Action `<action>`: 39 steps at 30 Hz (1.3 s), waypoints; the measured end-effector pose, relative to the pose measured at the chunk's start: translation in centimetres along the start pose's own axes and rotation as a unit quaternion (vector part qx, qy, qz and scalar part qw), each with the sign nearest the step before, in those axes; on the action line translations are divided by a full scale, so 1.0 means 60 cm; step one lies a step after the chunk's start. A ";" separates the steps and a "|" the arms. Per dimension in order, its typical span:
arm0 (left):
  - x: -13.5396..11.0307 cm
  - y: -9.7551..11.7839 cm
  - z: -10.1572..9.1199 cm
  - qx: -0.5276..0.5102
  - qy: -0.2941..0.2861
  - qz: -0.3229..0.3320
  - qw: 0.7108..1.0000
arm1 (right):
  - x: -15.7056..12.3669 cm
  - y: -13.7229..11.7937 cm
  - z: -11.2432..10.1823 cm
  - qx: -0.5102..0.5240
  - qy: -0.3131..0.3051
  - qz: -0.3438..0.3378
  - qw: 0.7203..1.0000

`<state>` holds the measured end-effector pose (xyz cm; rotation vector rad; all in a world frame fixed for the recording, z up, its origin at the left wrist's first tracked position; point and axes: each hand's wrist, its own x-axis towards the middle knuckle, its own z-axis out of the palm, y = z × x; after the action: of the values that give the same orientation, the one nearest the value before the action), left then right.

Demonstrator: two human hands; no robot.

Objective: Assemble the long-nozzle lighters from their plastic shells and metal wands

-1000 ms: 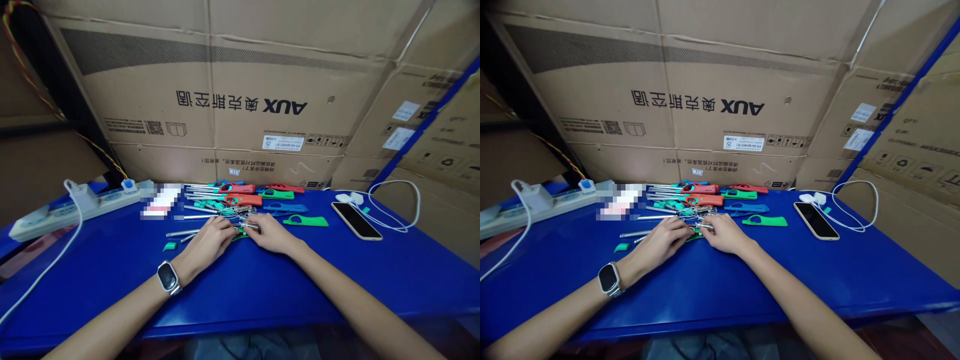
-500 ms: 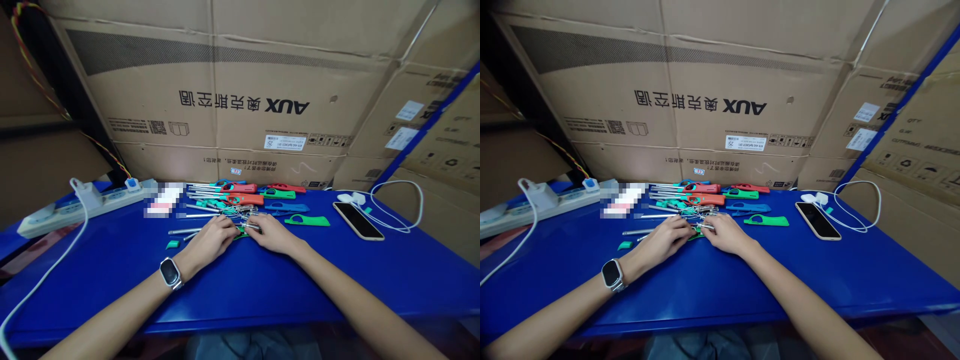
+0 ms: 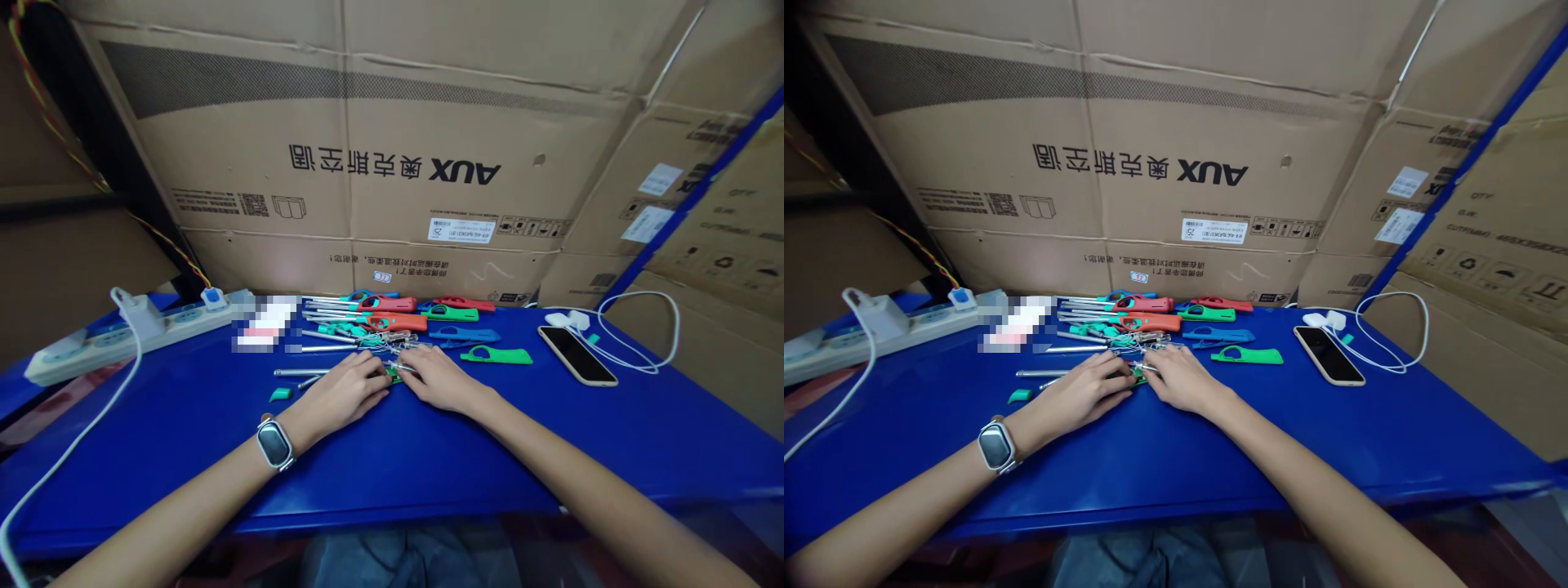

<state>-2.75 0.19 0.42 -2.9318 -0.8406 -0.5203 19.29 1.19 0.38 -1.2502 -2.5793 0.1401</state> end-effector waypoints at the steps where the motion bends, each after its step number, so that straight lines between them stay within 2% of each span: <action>1: 0.000 0.000 0.000 0.001 0.002 0.001 1.000 | -0.001 0.001 0.000 0.006 0.004 0.001 1.000; 8: 0.001 0.001 -0.004 -0.010 0.011 -0.003 1.000 | -0.005 0.016 -0.006 0.090 0.040 0.004 0.995; 10: 0.001 0.002 -0.005 -0.016 0.012 -0.003 1.000 | -0.008 0.018 -0.011 0.095 0.047 0.010 0.994; 16: 0.001 0.002 -0.006 -0.026 0.019 -0.005 0.999 | -0.015 0.013 -0.021 0.094 0.018 0.015 0.995; 22: 0.001 0.002 -0.001 -0.015 0.011 -0.013 1.000 | -0.017 0.017 -0.015 0.113 0.044 0.015 0.993; 25: 0.001 0.004 -0.001 -0.017 0.016 -0.012 1.000 | -0.017 0.016 -0.014 0.102 0.044 0.024 0.994; 30: 0.002 0.007 -0.004 0.009 0.012 -0.012 1.000 | -0.018 0.005 -0.016 0.067 0.050 -0.007 0.997; 39: 0.003 0.007 -0.004 0.020 0.001 -0.016 1.000 | -0.035 0.007 -0.008 0.011 0.062 0.008 0.998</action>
<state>-2.46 -0.10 0.72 -2.8853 -0.8873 -0.5021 20.98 -0.22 0.36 -1.2312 -2.4565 0.0898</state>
